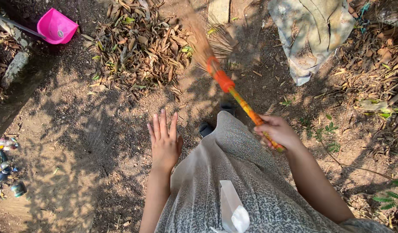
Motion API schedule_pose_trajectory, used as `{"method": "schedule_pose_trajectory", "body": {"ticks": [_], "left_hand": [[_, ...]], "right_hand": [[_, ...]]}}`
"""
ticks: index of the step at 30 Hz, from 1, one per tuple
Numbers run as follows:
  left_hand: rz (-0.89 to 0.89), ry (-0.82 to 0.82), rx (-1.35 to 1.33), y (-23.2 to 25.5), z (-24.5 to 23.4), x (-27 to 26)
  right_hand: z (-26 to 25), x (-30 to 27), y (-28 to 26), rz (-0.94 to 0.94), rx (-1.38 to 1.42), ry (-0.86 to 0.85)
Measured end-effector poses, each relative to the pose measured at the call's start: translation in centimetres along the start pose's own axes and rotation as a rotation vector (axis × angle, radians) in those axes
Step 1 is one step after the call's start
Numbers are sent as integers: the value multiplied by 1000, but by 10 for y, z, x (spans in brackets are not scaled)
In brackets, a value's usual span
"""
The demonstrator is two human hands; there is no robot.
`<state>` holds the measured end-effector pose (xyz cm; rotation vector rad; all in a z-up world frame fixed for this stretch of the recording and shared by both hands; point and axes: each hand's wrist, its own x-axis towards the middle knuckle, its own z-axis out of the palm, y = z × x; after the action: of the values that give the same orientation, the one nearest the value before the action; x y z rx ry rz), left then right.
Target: The person picks up a plastic bottle by hand and places it on a pile of discarded items before sweeping dried leaves and debris across a dirt ground using a broom.
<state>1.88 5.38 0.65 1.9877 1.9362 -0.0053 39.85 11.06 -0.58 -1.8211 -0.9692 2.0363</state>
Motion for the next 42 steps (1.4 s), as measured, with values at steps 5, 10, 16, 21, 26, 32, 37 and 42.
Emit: {"method": "schedule_pose_trajectory", "body": {"ticks": [5,10,16,21,26,32,37,42], "left_hand": [[124,134,32,15,-7,33],[91,164,6,24,-14,62],[75,142,59,25,-28,115],[108,185,64,41,-45,163],[114,221,127,47,-49,182],[-73,104,77,38,-56,157],[-236,37,109,21,-57,139],[-242,30,73,23,-59,154]], "right_hand": [[-66,1,27,298,-42,376],[-103,116,74,317,-109,511],[-83,176,38,168,-122,232],[-102,124,-45,146,32,106],[-109,114,-118,136,-828,142],[-87,192,-151,319,-1265,163],[-54,248,-173,293,-1353,76],[0,248,-176,28,-1343,8]]}}
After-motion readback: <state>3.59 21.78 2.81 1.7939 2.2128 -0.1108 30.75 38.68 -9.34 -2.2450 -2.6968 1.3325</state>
